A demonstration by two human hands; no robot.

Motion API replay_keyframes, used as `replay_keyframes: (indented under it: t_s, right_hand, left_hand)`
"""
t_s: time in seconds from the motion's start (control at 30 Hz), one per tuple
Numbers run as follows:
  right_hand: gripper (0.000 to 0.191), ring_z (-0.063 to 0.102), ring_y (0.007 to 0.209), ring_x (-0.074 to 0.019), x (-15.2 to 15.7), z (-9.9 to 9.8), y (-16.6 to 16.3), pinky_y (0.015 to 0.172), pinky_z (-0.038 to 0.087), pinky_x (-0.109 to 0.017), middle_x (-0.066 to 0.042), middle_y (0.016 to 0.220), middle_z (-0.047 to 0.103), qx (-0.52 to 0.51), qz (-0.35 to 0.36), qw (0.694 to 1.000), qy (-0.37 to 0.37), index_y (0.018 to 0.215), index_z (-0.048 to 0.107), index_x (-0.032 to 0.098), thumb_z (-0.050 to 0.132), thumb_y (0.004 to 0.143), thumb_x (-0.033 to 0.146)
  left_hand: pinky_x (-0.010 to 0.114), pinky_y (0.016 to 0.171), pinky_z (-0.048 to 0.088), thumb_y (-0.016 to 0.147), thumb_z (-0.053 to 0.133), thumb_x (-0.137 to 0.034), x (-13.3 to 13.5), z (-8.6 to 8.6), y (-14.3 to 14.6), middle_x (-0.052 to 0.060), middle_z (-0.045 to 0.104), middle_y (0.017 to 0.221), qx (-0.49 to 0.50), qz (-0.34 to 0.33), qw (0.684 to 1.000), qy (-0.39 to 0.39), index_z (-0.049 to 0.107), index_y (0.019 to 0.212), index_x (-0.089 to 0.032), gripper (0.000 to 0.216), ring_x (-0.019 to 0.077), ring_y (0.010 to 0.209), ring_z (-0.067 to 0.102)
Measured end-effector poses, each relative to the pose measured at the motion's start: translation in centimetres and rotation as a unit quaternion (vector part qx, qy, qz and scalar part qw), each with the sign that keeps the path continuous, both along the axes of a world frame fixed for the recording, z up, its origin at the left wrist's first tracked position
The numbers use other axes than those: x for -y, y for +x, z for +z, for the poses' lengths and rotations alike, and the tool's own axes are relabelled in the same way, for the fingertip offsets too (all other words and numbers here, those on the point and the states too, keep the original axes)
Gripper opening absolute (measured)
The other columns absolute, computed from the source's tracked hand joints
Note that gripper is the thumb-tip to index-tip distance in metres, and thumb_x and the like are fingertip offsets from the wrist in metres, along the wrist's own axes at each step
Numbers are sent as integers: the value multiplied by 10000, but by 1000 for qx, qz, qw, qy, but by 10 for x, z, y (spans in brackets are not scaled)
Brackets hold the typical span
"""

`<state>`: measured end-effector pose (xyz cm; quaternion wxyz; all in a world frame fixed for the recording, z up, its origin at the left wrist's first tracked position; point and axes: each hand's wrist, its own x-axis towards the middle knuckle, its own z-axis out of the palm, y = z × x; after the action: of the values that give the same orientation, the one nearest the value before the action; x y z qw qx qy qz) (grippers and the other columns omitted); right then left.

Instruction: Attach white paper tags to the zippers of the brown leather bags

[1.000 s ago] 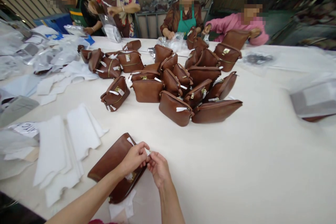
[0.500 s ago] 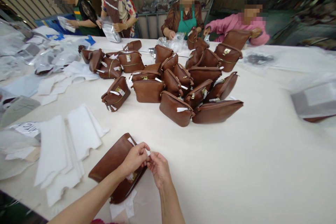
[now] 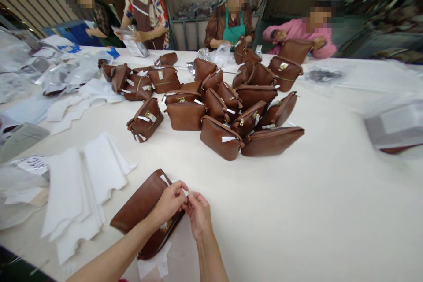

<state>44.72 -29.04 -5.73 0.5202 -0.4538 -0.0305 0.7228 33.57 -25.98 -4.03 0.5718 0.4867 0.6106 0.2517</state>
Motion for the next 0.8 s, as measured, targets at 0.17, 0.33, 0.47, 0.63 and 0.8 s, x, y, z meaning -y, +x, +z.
replay_keyframes:
  t_s: [0.17,0.33,0.47,0.63,0.8]
  right_hand:
    - [432,578,585,-133,0,2,-1,578,490,-265,16,612,647,-3,-6,1000,-2,661,674,170,937,473,457]
    - [422,581,584,-134,-1,4,-1,570,489,-259,5,613,661,-10,-5,1000,-2,645,684,166,944,465,446]
    - [421,584,588,-127,-1,4,0,580,493,-248,5,614,667,-20,-5,1000,-8,652,692,162,948,459,434]
    - [406,601,594,-128,0,1,0,585,502,-243,-1,621,680,-37,-1,999,-15,641,686,160,952,456,405]
    - [399,601,579,-124,-1,0,-1,573,506,-237,10,605,672,-47,-4,999,-19,635,682,168,954,449,393]
  left_hand:
    - [190,497,328,691,493,-88,0,-1,0,-88,506,532,-15,-4,1000,11,557,830,-193,186,98,478,487]
    - [197,501,327,683,484,-79,0,0,0,-85,508,536,-28,-4,999,17,563,829,-190,200,103,482,482]
    - [194,507,328,670,476,-63,1,1,0,-89,496,531,-37,-3,999,20,565,820,-188,214,100,483,475]
    - [191,505,325,672,471,-51,1,0,1,-95,485,531,-48,-1,999,23,565,824,-188,226,95,478,462]
    - [190,507,320,664,474,-44,0,0,0,-96,483,532,-56,-2,998,24,566,810,-189,225,96,484,473]
